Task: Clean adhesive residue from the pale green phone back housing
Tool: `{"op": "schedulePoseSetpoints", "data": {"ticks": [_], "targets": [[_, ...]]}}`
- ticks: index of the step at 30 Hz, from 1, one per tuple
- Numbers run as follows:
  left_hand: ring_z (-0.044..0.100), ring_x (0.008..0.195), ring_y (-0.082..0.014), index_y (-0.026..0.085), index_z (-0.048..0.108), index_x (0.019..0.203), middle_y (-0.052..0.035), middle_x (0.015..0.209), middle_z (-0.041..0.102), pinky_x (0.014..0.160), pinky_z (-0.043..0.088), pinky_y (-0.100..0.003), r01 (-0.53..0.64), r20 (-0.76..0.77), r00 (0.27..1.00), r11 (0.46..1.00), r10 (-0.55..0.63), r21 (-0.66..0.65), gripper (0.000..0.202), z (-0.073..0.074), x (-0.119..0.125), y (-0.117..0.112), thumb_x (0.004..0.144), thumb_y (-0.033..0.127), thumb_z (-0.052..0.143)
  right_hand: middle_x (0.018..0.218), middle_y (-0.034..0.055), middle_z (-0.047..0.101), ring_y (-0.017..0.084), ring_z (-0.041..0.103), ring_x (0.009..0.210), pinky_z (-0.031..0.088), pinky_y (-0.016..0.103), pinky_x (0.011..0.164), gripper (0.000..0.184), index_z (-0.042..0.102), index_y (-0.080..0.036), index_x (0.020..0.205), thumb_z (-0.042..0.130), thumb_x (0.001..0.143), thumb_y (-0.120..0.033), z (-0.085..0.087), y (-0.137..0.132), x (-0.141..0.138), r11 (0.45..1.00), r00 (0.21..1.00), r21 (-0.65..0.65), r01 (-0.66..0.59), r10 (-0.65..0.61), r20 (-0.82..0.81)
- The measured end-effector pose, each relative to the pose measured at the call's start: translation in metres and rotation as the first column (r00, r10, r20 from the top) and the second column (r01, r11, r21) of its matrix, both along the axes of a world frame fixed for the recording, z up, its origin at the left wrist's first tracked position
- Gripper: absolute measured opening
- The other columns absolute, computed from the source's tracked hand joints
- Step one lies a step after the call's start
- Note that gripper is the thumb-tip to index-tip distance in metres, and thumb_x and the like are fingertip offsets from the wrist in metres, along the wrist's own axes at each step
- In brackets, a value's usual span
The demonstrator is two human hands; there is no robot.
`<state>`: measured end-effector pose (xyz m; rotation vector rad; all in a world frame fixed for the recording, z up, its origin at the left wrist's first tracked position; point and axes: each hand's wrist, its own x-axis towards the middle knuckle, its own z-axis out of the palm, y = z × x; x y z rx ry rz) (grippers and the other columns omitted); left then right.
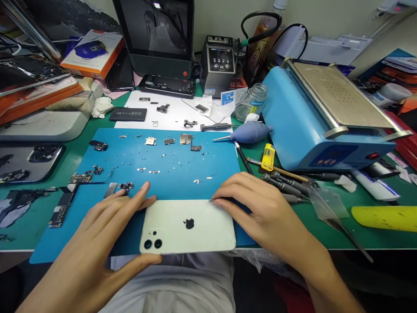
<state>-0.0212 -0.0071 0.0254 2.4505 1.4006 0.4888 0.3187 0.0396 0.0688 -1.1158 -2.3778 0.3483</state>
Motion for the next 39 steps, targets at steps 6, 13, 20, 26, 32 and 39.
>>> {"op": "schedulePoseSetpoints", "data": {"ticks": [6,13,20,26,32,39], "targets": [[0.071,0.144,-0.0328,0.037,0.004,0.19,-0.0033,0.151,0.079,0.122,0.061,-0.047,0.005,-0.008,1.0,1.0,-0.006,-0.009,0.1,0.002,0.001,0.0,0.115,0.071,0.061,0.102,0.0022,0.078,0.015,0.076,0.09,0.061,0.03,0.084,0.008,0.074,-0.02,0.111,0.069,0.115,-0.015,-0.009,0.0,-0.007,0.993,0.999,0.117,0.03,-0.034,0.032],[0.071,0.141,-0.0329,0.036,0.008,0.19,-0.0031,0.147,0.08,0.119,0.063,-0.046,-0.001,-0.008,1.0,1.0,0.001,0.01,0.099,0.0,0.001,0.0,0.115,0.071,0.061,0.103,0.0021,0.078,0.016,0.076,0.09,0.061,0.031,0.084,0.011,0.072,-0.021,0.113,0.071,0.112,-0.01,-0.012,-0.004,-0.01,0.993,0.999,0.107,0.045,-0.047,0.011],[0.073,0.138,-0.0319,0.033,0.009,0.19,-0.0041,0.146,0.081,0.122,0.062,-0.044,0.006,-0.014,1.0,1.0,-0.006,0.022,0.099,0.001,0.001,0.0,0.115,0.071,0.061,0.105,0.0019,0.078,0.016,0.074,0.093,0.06,0.032,0.086,0.013,0.073,-0.02,0.114,0.075,0.109,-0.008,-0.012,-0.006,-0.012,0.991,0.997,0.11,0.071,-0.074,0.023],[0.074,0.136,-0.0318,0.032,0.011,0.19,-0.0052,0.143,0.082,0.125,0.061,-0.044,0.012,-0.01,1.0,0.999,-0.012,0.036,0.098,0.0,0.002,0.001,0.115,0.07,0.061,0.103,0.0021,0.079,0.017,0.076,0.09,0.061,0.033,0.083,0.014,0.072,-0.021,0.113,0.073,0.109,-0.008,-0.014,-0.004,-0.013,0.993,0.997,0.097,0.071,-0.072,0.009],[0.073,0.137,-0.0312,0.031,0.011,0.19,-0.0046,0.144,0.081,0.125,0.06,-0.043,0.015,-0.01,1.0,0.999,-0.015,0.045,0.098,0.001,0.002,0.0,0.115,0.072,0.06,0.103,0.0025,0.079,0.017,0.075,0.09,0.061,0.034,0.083,0.016,0.072,-0.022,0.115,0.073,0.11,-0.007,-0.012,-0.007,-0.013,0.992,0.997,0.103,0.071,-0.072,0.001],[0.074,0.138,-0.0303,0.035,0.007,0.19,-0.002,0.146,0.081,0.122,0.062,-0.043,-0.003,-0.029,1.0,1.0,0.004,0.029,0.098,0.001,0.004,0.001,0.116,0.074,0.057,0.105,0.0033,0.077,0.016,0.073,0.095,0.061,0.032,0.085,0.014,0.073,-0.02,0.114,0.071,0.11,-0.007,-0.013,-0.008,-0.013,0.991,0.996,0.1,0.084,-0.082,-0.023]]}}
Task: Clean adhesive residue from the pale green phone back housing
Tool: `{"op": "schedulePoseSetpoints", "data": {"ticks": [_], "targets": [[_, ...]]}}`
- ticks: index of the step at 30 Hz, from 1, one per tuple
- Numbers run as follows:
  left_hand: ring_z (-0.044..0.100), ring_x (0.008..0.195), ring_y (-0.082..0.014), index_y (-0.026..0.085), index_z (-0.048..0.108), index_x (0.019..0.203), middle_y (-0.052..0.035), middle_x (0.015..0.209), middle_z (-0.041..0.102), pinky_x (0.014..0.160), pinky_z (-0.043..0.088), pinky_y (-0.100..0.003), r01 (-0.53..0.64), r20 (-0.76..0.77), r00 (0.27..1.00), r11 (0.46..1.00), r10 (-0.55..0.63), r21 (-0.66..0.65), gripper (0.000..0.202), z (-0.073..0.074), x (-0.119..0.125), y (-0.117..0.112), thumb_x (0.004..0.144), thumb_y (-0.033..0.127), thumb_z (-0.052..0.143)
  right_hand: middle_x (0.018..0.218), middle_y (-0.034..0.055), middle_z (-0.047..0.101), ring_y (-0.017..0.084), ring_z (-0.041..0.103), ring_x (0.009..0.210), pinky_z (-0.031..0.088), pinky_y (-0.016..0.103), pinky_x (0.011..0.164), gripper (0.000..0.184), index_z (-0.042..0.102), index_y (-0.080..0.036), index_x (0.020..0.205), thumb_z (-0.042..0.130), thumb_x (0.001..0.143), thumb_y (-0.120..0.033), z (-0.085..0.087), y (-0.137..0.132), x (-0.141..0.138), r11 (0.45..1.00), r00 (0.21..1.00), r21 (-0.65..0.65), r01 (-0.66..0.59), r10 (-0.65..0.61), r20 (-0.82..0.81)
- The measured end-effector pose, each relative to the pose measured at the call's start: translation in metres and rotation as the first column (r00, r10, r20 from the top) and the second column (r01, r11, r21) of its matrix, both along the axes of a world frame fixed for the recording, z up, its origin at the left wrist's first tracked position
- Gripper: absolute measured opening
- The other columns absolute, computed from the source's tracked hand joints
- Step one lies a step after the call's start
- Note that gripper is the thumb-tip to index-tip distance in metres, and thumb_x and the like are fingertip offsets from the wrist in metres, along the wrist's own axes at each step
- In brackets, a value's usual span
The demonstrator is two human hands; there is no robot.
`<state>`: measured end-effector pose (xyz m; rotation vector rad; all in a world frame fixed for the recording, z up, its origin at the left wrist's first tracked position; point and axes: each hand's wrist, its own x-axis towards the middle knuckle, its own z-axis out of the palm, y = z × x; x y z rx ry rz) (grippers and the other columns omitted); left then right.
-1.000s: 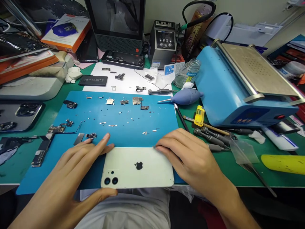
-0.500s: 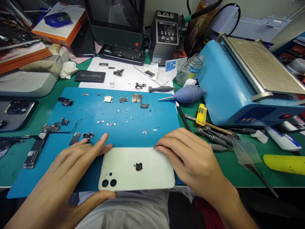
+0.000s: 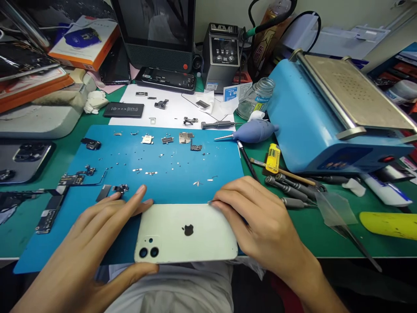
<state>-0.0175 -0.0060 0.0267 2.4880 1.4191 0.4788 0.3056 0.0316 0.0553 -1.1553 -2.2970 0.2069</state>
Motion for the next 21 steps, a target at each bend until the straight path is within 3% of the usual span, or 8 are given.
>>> {"op": "schedulePoseSetpoints", "data": {"ticks": [21], "targets": [[0.071,0.14,-0.0289,0.033,0.011,0.19,-0.0007,0.146,0.081,0.122,0.061,-0.042,0.001,0.002,1.0,1.0,-0.001,0.007,0.093,-0.0016,0.0,-0.0006,0.118,0.073,0.053,0.104,0.0019,0.075,0.013,0.068,0.097,0.057,0.03,0.089,0.013,0.073,-0.019,0.112,0.072,0.111,-0.006,-0.0017,-0.0014,-0.0025,0.999,1.0,-0.038,-0.001,0.0,-0.022]]}}
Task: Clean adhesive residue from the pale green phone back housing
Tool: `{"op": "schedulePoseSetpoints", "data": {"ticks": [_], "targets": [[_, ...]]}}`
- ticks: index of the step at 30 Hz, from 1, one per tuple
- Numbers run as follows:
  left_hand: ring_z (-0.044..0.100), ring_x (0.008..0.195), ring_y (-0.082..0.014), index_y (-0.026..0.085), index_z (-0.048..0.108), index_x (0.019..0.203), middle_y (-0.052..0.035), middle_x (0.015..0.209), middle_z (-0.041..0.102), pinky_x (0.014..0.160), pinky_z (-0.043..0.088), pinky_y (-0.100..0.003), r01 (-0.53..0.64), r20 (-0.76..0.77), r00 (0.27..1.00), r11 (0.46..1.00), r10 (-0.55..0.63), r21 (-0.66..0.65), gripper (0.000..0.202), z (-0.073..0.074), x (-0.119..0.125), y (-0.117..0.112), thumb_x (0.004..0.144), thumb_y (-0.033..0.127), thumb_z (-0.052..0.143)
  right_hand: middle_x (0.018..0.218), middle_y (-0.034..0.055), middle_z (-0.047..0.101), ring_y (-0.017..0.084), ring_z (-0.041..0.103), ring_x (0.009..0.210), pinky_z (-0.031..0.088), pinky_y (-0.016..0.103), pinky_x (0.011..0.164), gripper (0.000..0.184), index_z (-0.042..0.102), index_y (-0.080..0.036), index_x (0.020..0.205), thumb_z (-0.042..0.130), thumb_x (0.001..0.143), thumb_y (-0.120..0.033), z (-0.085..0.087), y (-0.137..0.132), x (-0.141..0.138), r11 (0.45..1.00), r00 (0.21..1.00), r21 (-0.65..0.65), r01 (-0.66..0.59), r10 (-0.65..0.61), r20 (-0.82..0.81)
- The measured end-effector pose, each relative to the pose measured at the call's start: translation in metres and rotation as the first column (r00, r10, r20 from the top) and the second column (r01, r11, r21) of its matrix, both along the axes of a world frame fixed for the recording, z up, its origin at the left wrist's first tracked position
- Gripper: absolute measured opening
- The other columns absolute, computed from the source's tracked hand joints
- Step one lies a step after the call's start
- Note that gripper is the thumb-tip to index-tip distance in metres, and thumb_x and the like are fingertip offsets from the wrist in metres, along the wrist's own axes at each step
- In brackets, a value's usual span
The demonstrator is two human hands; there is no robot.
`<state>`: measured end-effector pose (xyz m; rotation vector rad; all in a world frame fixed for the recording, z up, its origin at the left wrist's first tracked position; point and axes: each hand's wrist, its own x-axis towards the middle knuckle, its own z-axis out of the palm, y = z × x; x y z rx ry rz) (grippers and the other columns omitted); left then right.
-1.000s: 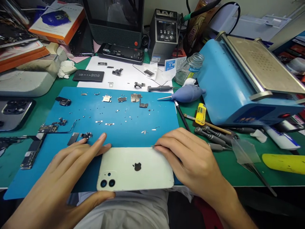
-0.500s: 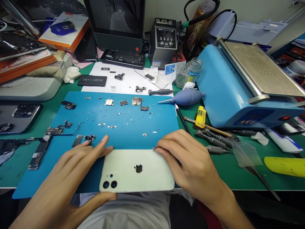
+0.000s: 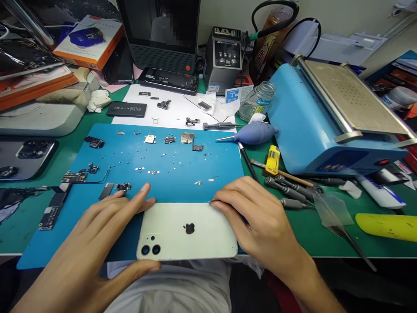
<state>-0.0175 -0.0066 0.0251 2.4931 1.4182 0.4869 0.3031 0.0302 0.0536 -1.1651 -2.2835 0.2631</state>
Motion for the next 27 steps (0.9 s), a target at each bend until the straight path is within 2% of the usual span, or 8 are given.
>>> {"op": "schedulePoseSetpoints", "data": {"ticks": [12,20,27], "targets": [[0.073,0.14,-0.0297,0.034,0.007,0.19,-0.0009,0.146,0.081,0.12,0.063,-0.043,0.0,-0.001,1.0,1.0,0.0,-0.012,0.095,0.0002,-0.0008,0.0008,0.117,0.073,0.053,0.107,0.0031,0.073,0.014,0.066,0.101,0.055,0.03,0.092,0.016,0.071,-0.018,0.114,0.069,0.111,-0.002,-0.0067,-0.0032,-0.0013,0.998,0.999,0.055,0.032,-0.032,0.003],[0.073,0.142,-0.0284,0.037,0.008,0.19,0.0023,0.147,0.082,0.121,0.062,-0.042,-0.027,0.042,0.999,1.0,0.027,-0.009,0.095,0.0017,0.0004,-0.0005,0.116,0.077,0.052,0.107,0.0024,0.074,0.013,0.066,0.099,0.055,0.029,0.091,0.015,0.071,-0.019,0.114,0.071,0.111,-0.004,-0.0028,-0.0005,-0.0009,0.999,1.0,0.031,0.012,-0.012,0.001],[0.074,0.14,-0.0299,0.038,0.009,0.19,0.0009,0.147,0.082,0.118,0.065,-0.044,-0.025,0.055,0.998,0.999,0.026,-0.02,0.096,-0.0005,0.0015,-0.0013,0.115,0.077,0.055,0.106,0.0021,0.075,0.014,0.067,0.099,0.057,0.031,0.091,0.017,0.071,-0.02,0.114,0.073,0.11,-0.004,-0.0035,-0.0018,-0.0006,1.0,1.0,0.028,0.011,-0.011,-0.017]]}}
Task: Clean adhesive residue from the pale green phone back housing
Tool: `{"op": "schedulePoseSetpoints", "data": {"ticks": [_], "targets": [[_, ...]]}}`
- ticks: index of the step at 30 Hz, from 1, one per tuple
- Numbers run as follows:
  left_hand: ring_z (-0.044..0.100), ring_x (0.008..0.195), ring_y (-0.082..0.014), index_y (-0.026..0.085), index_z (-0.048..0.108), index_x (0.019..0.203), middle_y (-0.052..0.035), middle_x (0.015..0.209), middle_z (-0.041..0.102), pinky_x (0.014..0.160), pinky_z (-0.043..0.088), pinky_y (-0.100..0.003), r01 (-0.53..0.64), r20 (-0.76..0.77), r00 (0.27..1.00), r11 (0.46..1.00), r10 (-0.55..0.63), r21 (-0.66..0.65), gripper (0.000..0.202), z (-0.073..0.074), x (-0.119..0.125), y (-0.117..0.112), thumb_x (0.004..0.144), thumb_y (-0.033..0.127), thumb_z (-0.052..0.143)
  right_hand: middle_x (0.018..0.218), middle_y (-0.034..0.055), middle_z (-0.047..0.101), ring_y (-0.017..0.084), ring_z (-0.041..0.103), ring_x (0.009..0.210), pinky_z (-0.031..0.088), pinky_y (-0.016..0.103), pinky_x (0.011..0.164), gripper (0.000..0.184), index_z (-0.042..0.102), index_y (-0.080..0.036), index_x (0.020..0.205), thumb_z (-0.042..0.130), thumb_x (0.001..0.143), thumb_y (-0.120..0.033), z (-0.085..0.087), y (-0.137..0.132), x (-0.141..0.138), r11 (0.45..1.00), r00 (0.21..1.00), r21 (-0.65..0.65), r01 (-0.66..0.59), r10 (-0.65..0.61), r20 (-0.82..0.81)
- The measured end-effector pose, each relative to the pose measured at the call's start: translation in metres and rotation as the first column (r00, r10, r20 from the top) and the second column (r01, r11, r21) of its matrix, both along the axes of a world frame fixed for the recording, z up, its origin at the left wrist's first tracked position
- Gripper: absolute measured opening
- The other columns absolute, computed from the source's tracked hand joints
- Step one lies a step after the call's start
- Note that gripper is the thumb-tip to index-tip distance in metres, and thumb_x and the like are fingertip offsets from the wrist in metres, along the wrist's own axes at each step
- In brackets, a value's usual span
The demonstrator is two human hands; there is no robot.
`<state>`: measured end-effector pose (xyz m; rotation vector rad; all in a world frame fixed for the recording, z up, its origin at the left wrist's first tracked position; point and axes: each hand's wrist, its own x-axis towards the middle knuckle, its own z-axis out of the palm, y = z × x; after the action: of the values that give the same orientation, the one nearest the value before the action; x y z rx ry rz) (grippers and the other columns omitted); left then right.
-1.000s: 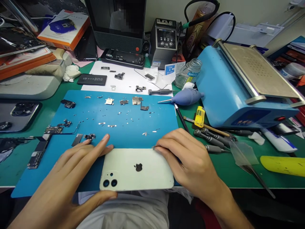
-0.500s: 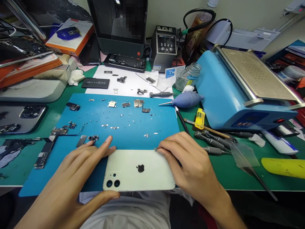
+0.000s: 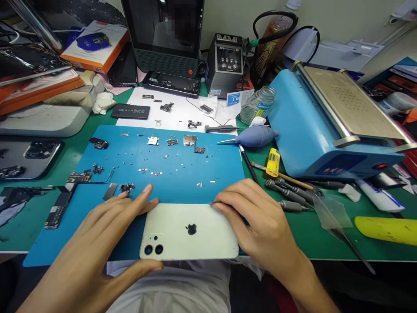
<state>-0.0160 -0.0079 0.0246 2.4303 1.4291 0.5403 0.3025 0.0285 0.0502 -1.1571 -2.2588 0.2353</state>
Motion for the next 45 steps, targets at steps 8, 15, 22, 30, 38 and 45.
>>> {"op": "schedulePoseSetpoints", "data": {"ticks": [8,15,22,30,38,45], "targets": [[0.073,0.141,-0.0298,0.04,0.007,0.189,-0.0006,0.147,0.08,0.124,0.062,-0.046,0.01,0.012,1.0,0.999,-0.01,-0.053,0.095,0.003,-0.001,0.001,0.116,0.072,0.059,0.107,0.0019,0.075,0.014,0.069,0.1,0.056,0.029,0.092,0.01,0.072,-0.02,0.115,0.071,0.113,-0.01,0.002,0.004,-0.003,1.0,0.999,0.002,-0.018,0.017,0.045],[0.069,0.147,-0.0309,0.042,0.007,0.189,-0.0017,0.147,0.078,0.131,0.056,-0.05,-0.047,0.053,0.997,0.995,0.051,-0.084,0.088,0.003,0.007,-0.006,0.119,0.067,0.054,0.108,0.0038,0.076,0.016,0.072,0.097,0.058,0.032,0.09,0.008,0.072,-0.019,0.116,0.069,0.114,-0.012,0.007,0.005,0.002,0.998,0.988,0.053,-0.038,0.029,0.149],[0.071,0.144,-0.0309,0.041,0.005,0.189,-0.0018,0.145,0.079,0.128,0.059,-0.048,-0.002,0.031,1.0,0.997,0.005,-0.076,0.094,0.004,0.004,-0.003,0.117,0.067,0.06,0.106,0.003,0.077,0.017,0.073,0.094,0.06,0.033,0.088,0.013,0.072,-0.021,0.115,0.07,0.112,-0.009,0.005,0.003,-0.002,0.998,0.995,0.053,-0.021,0.015,0.098],[0.069,0.145,-0.029,0.043,0.004,0.188,-0.0008,0.15,0.077,0.13,0.056,-0.049,-0.023,0.034,0.999,0.993,0.028,-0.114,0.09,0.003,0.005,-0.004,0.118,0.068,0.055,0.109,0.0045,0.076,0.017,0.073,0.1,0.06,0.033,0.089,0.005,0.073,-0.02,0.116,0.068,0.116,-0.019,0.007,0.003,0.003,0.999,0.994,0.027,-0.025,0.022,0.111],[0.07,0.143,-0.0315,0.04,0.006,0.189,-0.0046,0.147,0.077,0.13,0.056,-0.052,-0.028,0.063,0.997,0.993,0.035,-0.112,0.086,0.003,0.009,-0.005,0.12,0.064,0.052,0.107,0.0032,0.077,0.017,0.072,0.096,0.061,0.034,0.086,0.01,0.07,-0.022,0.117,0.069,0.114,-0.012,0.007,0.004,0.0,0.999,0.995,0.039,-0.037,0.033,0.091],[0.071,0.142,-0.0296,0.035,0.003,0.189,-0.0051,0.148,0.076,0.133,0.055,-0.05,0.052,0.044,0.998,0.993,-0.048,-0.107,0.096,0.006,0.003,0.002,0.118,0.06,0.063,0.106,0.0035,0.078,0.019,0.074,0.093,0.061,0.036,0.084,0.012,0.071,-0.023,0.117,0.069,0.113,-0.012,0.005,0.006,-0.009,0.998,0.995,0.034,-0.043,0.04,0.093]]}}
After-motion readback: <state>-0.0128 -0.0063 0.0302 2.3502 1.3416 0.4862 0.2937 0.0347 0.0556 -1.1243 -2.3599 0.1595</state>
